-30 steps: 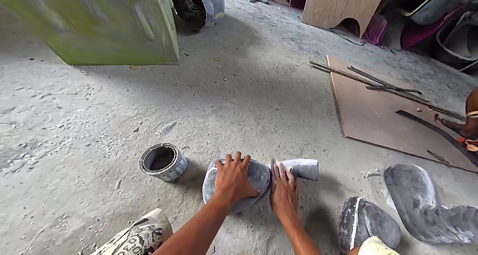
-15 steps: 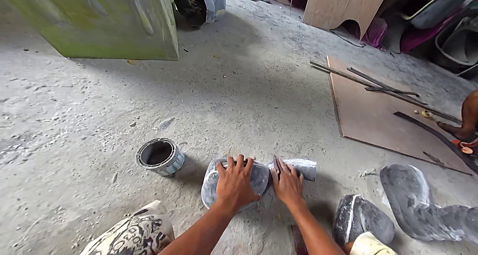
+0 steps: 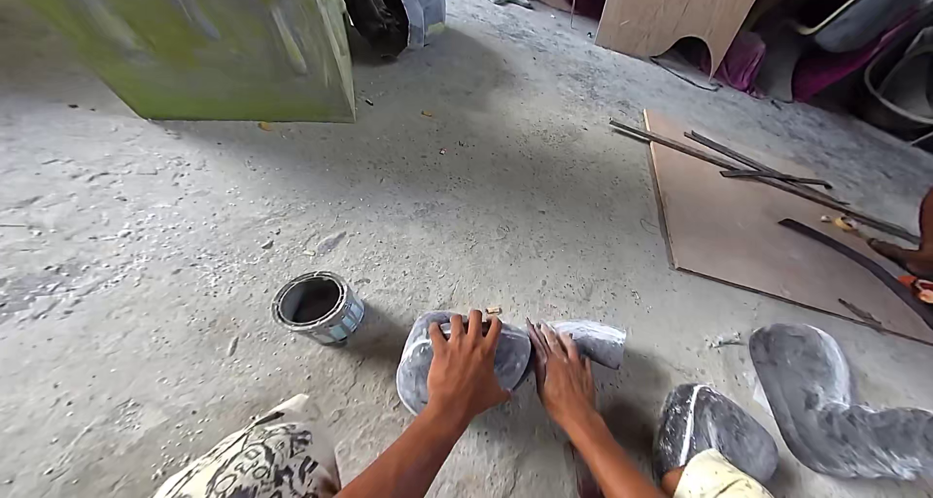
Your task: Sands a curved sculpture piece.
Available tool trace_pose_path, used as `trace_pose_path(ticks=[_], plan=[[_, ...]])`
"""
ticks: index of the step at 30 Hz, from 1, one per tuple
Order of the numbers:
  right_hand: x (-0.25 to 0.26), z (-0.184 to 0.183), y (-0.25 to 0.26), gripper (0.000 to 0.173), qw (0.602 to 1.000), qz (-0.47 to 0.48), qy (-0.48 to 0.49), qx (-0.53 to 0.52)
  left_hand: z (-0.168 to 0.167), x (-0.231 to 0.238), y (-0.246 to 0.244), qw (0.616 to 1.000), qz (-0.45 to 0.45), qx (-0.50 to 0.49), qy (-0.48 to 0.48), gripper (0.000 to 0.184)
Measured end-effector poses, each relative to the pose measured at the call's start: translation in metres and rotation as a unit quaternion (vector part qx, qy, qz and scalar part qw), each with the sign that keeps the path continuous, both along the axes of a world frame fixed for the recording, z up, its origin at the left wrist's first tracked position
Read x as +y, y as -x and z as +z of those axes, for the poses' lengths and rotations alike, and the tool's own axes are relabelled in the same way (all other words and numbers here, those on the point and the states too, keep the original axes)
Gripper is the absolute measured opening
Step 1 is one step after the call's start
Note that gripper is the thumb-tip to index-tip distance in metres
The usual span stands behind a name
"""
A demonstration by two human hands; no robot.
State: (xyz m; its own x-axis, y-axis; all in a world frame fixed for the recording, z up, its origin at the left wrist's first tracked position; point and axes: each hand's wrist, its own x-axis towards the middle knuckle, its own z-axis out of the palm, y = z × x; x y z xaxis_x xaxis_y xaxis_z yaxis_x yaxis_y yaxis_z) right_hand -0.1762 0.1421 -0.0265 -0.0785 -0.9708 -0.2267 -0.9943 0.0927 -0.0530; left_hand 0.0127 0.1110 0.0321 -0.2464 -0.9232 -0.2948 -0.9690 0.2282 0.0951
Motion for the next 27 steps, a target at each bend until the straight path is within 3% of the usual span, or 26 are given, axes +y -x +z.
trace_pose_path(ticks=[3, 8, 12, 17, 21, 25, 27], plan=[[-0.033, 0.004, 0.018, 0.054, 0.996, -0.060, -0.065, -0.022, -0.004, 0.004, 0.003, 1.000, -0.001, -0.004, 0.005, 0.118], [-0.002, 0.004, 0.001, 0.052, 0.999, 0.036, -0.005, 0.017, 0.001, -0.005, 0.000, 1.000, 0.004, -0.006, -0.004, 0.120], [-0.034, 0.004, 0.014, 0.051, 0.998, -0.028, -0.051, -0.025, -0.002, -0.003, 0.002, 1.000, 0.005, -0.014, 0.000, 0.120], [-0.003, 0.005, -0.001, 0.051, 1.000, 0.000, -0.009, 0.005, 0.000, -0.005, 0.001, 1.000, -0.004, -0.007, 0.006, 0.120], [-0.036, 0.006, 0.006, 0.055, 0.995, -0.079, -0.054, -0.018, -0.001, -0.004, 0.003, 1.000, -0.002, -0.007, 0.001, 0.121], [0.003, 0.005, -0.008, 0.053, 0.999, -0.032, -0.009, -0.002, 0.001, -0.008, 0.001, 1.000, -0.017, 0.003, 0.007, 0.119], [-0.004, 0.008, -0.002, 0.051, 0.999, -0.048, -0.025, 0.005, -0.001, -0.004, 0.002, 1.000, -0.016, -0.001, 0.007, 0.119]])
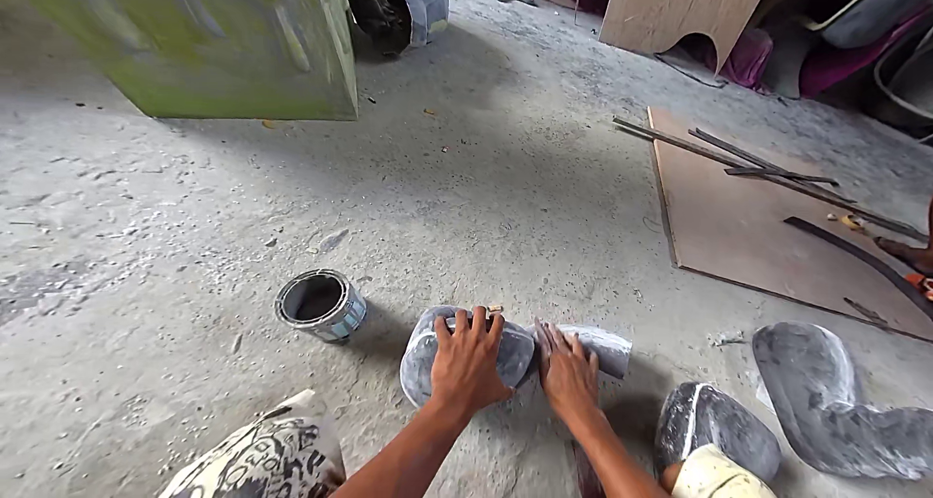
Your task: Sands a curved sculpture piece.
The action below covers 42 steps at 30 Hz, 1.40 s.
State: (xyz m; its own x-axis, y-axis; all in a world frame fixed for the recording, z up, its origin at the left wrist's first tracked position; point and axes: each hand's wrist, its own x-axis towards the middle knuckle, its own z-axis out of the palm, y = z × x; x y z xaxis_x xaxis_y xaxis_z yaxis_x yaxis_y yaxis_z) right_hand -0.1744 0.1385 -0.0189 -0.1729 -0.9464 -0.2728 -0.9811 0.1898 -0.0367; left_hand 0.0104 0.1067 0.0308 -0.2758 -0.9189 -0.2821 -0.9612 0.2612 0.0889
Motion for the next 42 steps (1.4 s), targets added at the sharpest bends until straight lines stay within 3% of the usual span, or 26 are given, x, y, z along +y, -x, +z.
trace_pose_path(ticks=[3, 8, 12, 16, 21, 25, 29, 34, 38, 42], plan=[[-0.027, -0.002, 0.006, 0.055, 0.997, -0.070, -0.018, -0.031, -0.001, 0.000, 0.001, 1.000, 0.007, -0.007, -0.002, 0.121], [0.019, -0.018, 0.010, 0.052, 0.995, 0.053, 0.079, 0.019, 0.004, -0.009, -0.001, 1.000, 0.001, -0.013, -0.006, 0.124], [-0.013, -0.020, 0.011, 0.050, 0.999, -0.008, 0.044, -0.003, 0.002, -0.012, -0.003, 0.999, 0.013, -0.019, -0.025, 0.123], [0.019, -0.024, -0.007, 0.053, 0.995, 0.021, 0.096, 0.007, 0.005, -0.022, -0.004, 0.999, 0.017, -0.016, -0.034, 0.125], [-0.010, -0.025, 0.008, 0.050, 0.997, -0.016, 0.072, 0.007, -0.002, -0.009, -0.001, 0.998, 0.038, -0.011, -0.039, 0.125], [0.024, -0.021, -0.001, 0.054, 0.993, 0.055, 0.100, 0.015, 0.005, -0.013, -0.001, 0.998, 0.041, -0.001, -0.051, 0.128], [-0.004, -0.013, 0.011, 0.050, 0.999, 0.014, 0.039, 0.011, 0.000, -0.010, 0.000, 0.998, 0.045, -0.002, -0.054, 0.126], [0.030, -0.020, 0.006, 0.052, 0.993, 0.069, 0.095, 0.006, 0.001, -0.012, -0.001, 0.998, 0.045, -0.006, -0.046, 0.126], [-0.007, -0.015, 0.015, 0.050, 0.998, 0.038, 0.048, 0.000, -0.001, -0.006, 0.001, 0.998, 0.045, -0.005, -0.034, 0.125], [0.025, -0.010, 0.012, 0.053, 0.993, 0.103, 0.060, 0.002, 0.004, -0.011, 0.000, 0.998, 0.046, -0.009, -0.043, 0.127]])
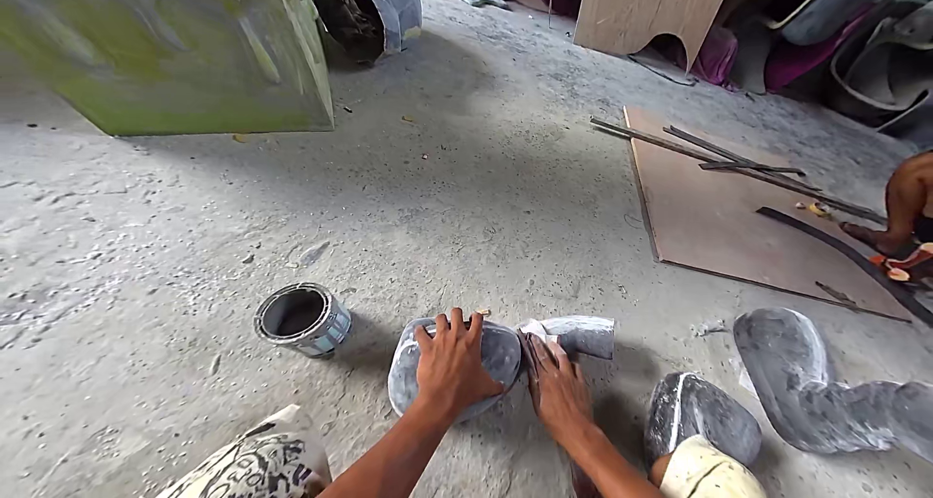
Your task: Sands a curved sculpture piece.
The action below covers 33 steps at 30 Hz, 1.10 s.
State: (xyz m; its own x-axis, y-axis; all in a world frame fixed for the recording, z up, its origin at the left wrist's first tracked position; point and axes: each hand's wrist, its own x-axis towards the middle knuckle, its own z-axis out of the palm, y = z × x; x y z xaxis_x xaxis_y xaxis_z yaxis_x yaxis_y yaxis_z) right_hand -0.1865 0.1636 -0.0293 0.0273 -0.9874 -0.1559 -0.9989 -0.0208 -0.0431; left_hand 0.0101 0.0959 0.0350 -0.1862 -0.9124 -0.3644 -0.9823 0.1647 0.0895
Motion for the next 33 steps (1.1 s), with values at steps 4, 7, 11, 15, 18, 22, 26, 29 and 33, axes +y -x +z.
trace_pose_path(ticks=[4, 7, 11, 15, 18, 22, 26, 29, 33], plan=[[-0.033, 0.001, 0.005, 0.051, 0.997, -0.062, -0.047, 0.006, -0.004, 0.006, 0.001, 1.000, -0.004, -0.004, 0.002, 0.126], [-0.010, -0.007, -0.013, 0.052, 0.998, -0.055, 0.010, -0.019, -0.002, 0.004, -0.001, 1.000, -0.001, -0.001, 0.003, 0.128], [-0.005, -0.006, -0.001, 0.051, 0.999, -0.045, 0.017, 0.009, -0.001, 0.005, 0.000, 1.000, -0.003, -0.002, 0.000, 0.127], [-0.024, -0.011, -0.006, 0.053, 0.992, -0.122, -0.014, -0.035, -0.002, 0.008, 0.000, 1.000, -0.002, 0.000, -0.001, 0.128], [0.007, -0.015, -0.017, 0.054, 0.996, -0.078, 0.042, -0.008, 0.001, 0.000, -0.001, 1.000, -0.003, -0.002, 0.003, 0.129], [-0.030, -0.013, -0.001, 0.050, 0.989, -0.142, 0.014, -0.039, -0.005, 0.007, 0.001, 1.000, -0.001, -0.003, 0.008, 0.128], [0.000, -0.013, -0.005, 0.053, 0.995, -0.061, 0.023, -0.082, 0.000, 0.006, 0.000, 1.000, -0.003, 0.000, 0.012, 0.127], [-0.002, -0.012, 0.007, 0.050, 0.995, -0.030, 0.003, -0.093, -0.003, 0.017, 0.003, 1.000, -0.004, -0.001, 0.028, 0.124], [-0.038, 0.001, 0.011, 0.054, 0.987, -0.016, -0.103, -0.124, -0.004, 0.021, 0.003, 0.999, -0.005, 0.001, 0.034, 0.124]])
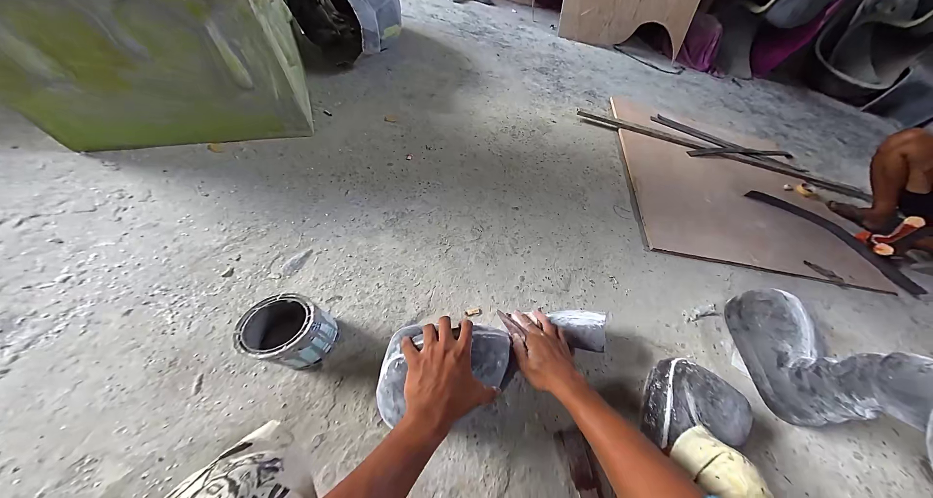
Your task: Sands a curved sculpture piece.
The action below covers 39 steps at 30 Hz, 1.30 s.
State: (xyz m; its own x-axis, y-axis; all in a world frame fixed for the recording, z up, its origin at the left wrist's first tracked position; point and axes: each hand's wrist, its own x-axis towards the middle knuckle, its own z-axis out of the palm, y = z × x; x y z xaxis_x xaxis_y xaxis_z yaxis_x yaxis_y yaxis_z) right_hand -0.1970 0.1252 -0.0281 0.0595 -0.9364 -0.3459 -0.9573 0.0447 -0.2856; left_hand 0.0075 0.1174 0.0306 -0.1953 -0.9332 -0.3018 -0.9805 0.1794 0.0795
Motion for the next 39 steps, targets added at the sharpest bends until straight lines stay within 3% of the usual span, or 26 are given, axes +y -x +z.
trace_pose_path(ticks=[4, 9, 14, 19, 24, 29, 34, 36, 39], plan=[[0.039, -0.006, 0.009, 0.052, 0.996, 0.020, 0.082, 0.006, 0.002, -0.006, 0.000, 1.000, 0.001, -0.006, 0.014, 0.124], [-0.011, 0.002, 0.003, 0.055, 1.000, -0.023, -0.011, 0.006, -0.002, 0.001, 0.002, 1.000, -0.004, -0.015, 0.026, 0.125], [0.048, -0.015, 0.010, 0.052, 0.994, 0.004, 0.110, -0.008, -0.004, -0.005, 0.002, 0.999, 0.001, -0.025, 0.027, 0.129], [-0.008, -0.008, 0.003, 0.054, 0.998, -0.055, 0.020, -0.007, -0.006, 0.005, 0.006, 0.999, -0.003, -0.033, 0.042, 0.130], [0.053, -0.026, 0.004, 0.053, 0.988, -0.022, 0.151, 0.009, -0.005, -0.004, 0.004, 0.999, 0.004, -0.031, 0.036, 0.129], [-0.003, -0.012, 0.006, 0.053, 0.993, -0.106, 0.034, 0.031, -0.009, 0.008, 0.007, 0.998, 0.000, -0.019, 0.052, 0.126], [0.040, -0.023, -0.002, 0.052, 0.989, -0.033, 0.140, 0.043, -0.005, -0.006, 0.003, 0.999, 0.006, -0.023, 0.038, 0.127], [0.012, -0.013, 0.005, 0.050, 0.994, -0.071, 0.068, 0.041, -0.006, -0.004, 0.002, 0.999, 0.005, -0.025, 0.030, 0.127], [-0.032, -0.003, 0.002, 0.061, 0.990, -0.138, -0.031, 0.030, -0.006, -0.001, 0.004, 0.999, 0.004, -0.022, 0.037, 0.126]])
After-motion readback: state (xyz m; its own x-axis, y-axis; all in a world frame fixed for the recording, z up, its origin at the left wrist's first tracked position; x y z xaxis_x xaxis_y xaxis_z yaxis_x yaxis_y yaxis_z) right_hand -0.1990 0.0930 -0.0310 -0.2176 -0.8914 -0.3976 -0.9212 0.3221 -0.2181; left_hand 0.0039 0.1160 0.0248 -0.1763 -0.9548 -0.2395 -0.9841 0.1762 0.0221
